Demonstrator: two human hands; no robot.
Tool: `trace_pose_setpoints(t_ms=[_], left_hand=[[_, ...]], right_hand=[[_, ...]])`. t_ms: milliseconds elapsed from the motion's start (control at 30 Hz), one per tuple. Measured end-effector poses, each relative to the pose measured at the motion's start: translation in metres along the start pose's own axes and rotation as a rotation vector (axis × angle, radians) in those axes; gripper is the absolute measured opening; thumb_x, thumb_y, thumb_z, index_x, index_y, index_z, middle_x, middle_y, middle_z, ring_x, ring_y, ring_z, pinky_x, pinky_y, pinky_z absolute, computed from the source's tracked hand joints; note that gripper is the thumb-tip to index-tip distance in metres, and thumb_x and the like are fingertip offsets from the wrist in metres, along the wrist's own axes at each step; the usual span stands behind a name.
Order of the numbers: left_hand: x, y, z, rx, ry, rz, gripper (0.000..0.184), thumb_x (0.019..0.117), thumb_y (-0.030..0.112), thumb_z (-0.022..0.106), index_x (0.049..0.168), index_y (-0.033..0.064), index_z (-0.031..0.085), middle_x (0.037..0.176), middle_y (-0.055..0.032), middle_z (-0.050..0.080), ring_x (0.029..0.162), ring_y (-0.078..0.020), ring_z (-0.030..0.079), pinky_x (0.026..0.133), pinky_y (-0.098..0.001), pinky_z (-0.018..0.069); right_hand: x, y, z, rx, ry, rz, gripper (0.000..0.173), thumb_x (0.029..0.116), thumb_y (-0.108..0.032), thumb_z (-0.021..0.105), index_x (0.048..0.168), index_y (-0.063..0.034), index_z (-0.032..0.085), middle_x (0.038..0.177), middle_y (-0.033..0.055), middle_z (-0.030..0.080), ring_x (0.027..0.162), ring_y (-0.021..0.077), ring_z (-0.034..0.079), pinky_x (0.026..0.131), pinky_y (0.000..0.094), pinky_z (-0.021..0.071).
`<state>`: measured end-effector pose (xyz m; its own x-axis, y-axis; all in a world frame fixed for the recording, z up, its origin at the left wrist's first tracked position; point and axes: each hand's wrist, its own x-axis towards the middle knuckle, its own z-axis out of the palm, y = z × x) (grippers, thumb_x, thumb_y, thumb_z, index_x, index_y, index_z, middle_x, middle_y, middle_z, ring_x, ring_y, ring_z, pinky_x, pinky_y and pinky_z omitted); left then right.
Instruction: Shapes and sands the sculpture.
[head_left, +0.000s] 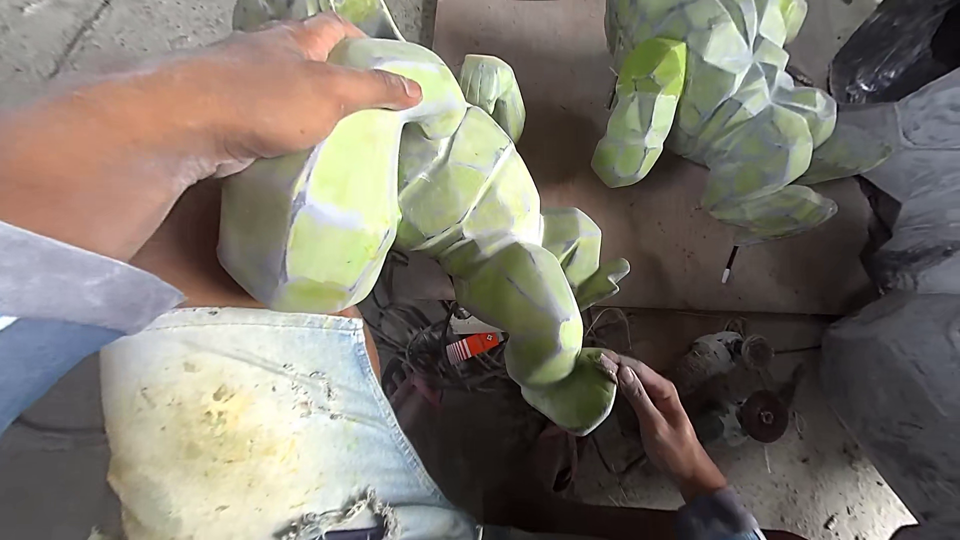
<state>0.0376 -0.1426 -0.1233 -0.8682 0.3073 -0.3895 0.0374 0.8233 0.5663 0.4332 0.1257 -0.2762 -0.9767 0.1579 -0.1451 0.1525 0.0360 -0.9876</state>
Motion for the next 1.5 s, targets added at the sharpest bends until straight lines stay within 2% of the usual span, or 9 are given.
trace_pose_setpoints(t_ms=[133, 167, 233, 367, 700, 833, 967, 1133, 1500], left_hand=[[-0.003, 0.002, -0.004, 0.013, 0.005, 0.009, 0.085, 0.0844, 0.080, 0.057, 0.152, 0.0330, 0.038, 0.141, -0.0182, 0.055, 0.121, -0.0396, 0.059, 0.091, -0.0707, 0.0470], [-0.001, 0.002, -0.003, 0.020, -0.002, 0.010, 0.087, 0.0834, 0.082, 0.057, 0.153, 0.0334, 0.038, 0.141, -0.0181, 0.055, 0.121, -0.0393, 0.060, 0.092, -0.0704, 0.0471], [0.002, 0.003, -0.002, 0.017, -0.015, 0.017, 0.085, 0.0837, 0.081, 0.057, 0.151, 0.0331, 0.039, 0.137, -0.0180, 0.058, 0.115, -0.0379, 0.062, 0.088, -0.0681, 0.0492], [0.009, 0.010, -0.003, 0.024, -0.042, 0.024, 0.079, 0.0843, 0.078, 0.059, 0.147, 0.0342, 0.042, 0.126, -0.0170, 0.064, 0.102, -0.0349, 0.067, 0.080, -0.0636, 0.0538], [0.018, 0.003, -0.005, 0.019, -0.079, 0.056, 0.078, 0.0832, 0.078, 0.062, 0.147, 0.0363, 0.043, 0.120, -0.0139, 0.067, 0.097, -0.0296, 0.070, 0.078, -0.0582, 0.0577], [0.013, 0.007, -0.008, 0.002, -0.083, 0.063, 0.071, 0.0887, 0.071, 0.061, 0.146, 0.0328, 0.044, 0.120, -0.0168, 0.066, 0.099, -0.0335, 0.068, 0.079, -0.0601, 0.0548], [0.012, 0.006, -0.008, 0.004, -0.121, 0.055, 0.070, 0.0886, 0.071, 0.062, 0.146, 0.0341, 0.043, 0.117, -0.0141, 0.067, 0.096, -0.0301, 0.070, 0.077, -0.0560, 0.0575], [0.017, 0.005, -0.012, -0.007, -0.138, 0.075, 0.067, 0.0890, 0.069, 0.063, 0.144, 0.0333, 0.046, 0.113, -0.0124, 0.069, 0.092, -0.0283, 0.071, 0.076, -0.0540, 0.0593], [0.015, 0.003, -0.010, 0.016, -0.166, 0.078, 0.067, 0.0909, 0.068, 0.061, 0.146, 0.0327, 0.043, 0.116, -0.0141, 0.068, 0.096, -0.0313, 0.070, 0.079, -0.0574, 0.0574]], right_hand=[[-0.043, -0.006, -0.034, -0.049, 0.013, 0.186, 0.036, 0.1092, -0.029, 0.048, 0.132, -0.0074, 0.067, 0.112, 0.0081, 0.075, 0.087, 0.0161, 0.071, 0.075, 0.0339, 0.0616], [-0.046, -0.009, -0.034, 0.020, 0.114, 0.201, 0.035, 0.1081, -0.031, 0.049, 0.132, -0.0111, 0.065, 0.093, 0.0058, 0.069, 0.064, 0.0115, 0.058, 0.054, 0.0280, 0.0504], [-0.034, -0.020, -0.026, 0.163, 0.232, 0.192, 0.031, 0.1056, -0.040, 0.053, 0.130, -0.0206, 0.056, 0.073, -0.0021, 0.047, 0.050, 0.0049, 0.039, 0.042, 0.0212, 0.0352], [-0.001, -0.009, -0.006, -0.086, 0.191, 0.047, 0.031, 0.1082, -0.025, 0.050, 0.136, -0.0130, 0.056, 0.113, 0.0092, 0.071, 0.089, 0.0201, 0.071, 0.075, 0.0342, 0.0620], [0.014, 0.011, -0.004, -0.419, 0.239, -0.154, 0.033, 0.1022, -0.014, 0.061, 0.134, -0.0156, 0.067, 0.125, 0.0002, 0.072, 0.109, 0.0134, 0.071, 0.095, 0.0344, 0.0613], [0.030, 0.009, 0.006, -0.543, 0.306, -0.197, 0.030, 0.1014, -0.017, 0.062, 0.130, -0.0198, 0.069, 0.113, -0.0050, 0.075, 0.096, 0.0058, 0.072, 0.084, 0.0288, 0.0621], [0.010, 0.013, 0.006, -0.445, 0.285, -0.174, 0.033, 0.1021, -0.012, 0.061, 0.134, -0.0147, 0.067, 0.124, 0.0002, 0.073, 0.110, 0.0137, 0.071, 0.097, 0.0343, 0.0613], [0.031, 0.009, 0.011, -0.566, 0.375, -0.201, 0.031, 0.1017, -0.018, 0.061, 0.131, -0.0194, 0.069, 0.119, -0.0044, 0.074, 0.100, 0.0059, 0.071, 0.087, 0.0290, 0.0618], [0.025, 0.017, 0.013, -0.544, 0.408, -0.204, 0.032, 0.1022, -0.016, 0.060, 0.134, -0.0146, 0.067, 0.126, -0.0007, 0.071, 0.108, 0.0089, 0.070, 0.092, 0.0303, 0.0610]])
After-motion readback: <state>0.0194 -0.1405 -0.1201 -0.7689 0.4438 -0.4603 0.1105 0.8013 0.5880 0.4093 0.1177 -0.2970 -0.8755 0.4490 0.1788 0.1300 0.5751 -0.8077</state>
